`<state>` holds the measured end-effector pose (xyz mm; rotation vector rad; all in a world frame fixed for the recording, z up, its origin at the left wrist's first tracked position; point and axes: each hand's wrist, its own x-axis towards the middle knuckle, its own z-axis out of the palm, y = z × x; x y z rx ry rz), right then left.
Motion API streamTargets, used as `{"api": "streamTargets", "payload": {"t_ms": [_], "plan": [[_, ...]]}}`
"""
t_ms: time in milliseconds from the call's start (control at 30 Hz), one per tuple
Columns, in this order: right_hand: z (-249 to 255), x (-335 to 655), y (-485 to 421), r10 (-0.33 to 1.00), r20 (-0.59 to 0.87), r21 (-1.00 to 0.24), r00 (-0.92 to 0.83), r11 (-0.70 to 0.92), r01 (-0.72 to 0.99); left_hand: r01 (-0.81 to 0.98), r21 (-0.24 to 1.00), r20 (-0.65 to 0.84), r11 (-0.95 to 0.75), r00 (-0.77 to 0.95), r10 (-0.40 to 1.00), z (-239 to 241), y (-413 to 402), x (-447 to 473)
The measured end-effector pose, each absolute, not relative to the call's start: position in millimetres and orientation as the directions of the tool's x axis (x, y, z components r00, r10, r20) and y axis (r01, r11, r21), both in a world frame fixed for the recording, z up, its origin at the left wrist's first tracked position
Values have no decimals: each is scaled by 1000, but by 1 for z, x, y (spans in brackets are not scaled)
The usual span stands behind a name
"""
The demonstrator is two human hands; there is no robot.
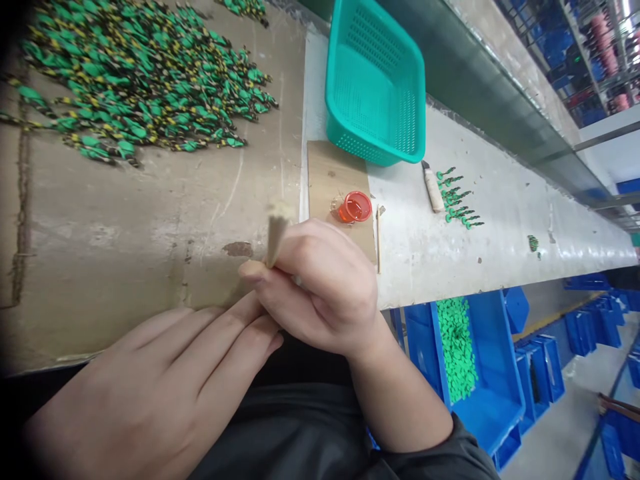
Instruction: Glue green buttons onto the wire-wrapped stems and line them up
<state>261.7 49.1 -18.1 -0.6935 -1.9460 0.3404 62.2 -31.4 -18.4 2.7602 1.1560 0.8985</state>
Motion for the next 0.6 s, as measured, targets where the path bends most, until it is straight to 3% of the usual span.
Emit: {"api": "streamTargets", "payload": {"t_ms": [600], "plan": [[-15, 258, 50, 619, 746, -541, -246, 778, 319, 629, 250, 497, -736, 569, 655, -16, -31, 62]]}}
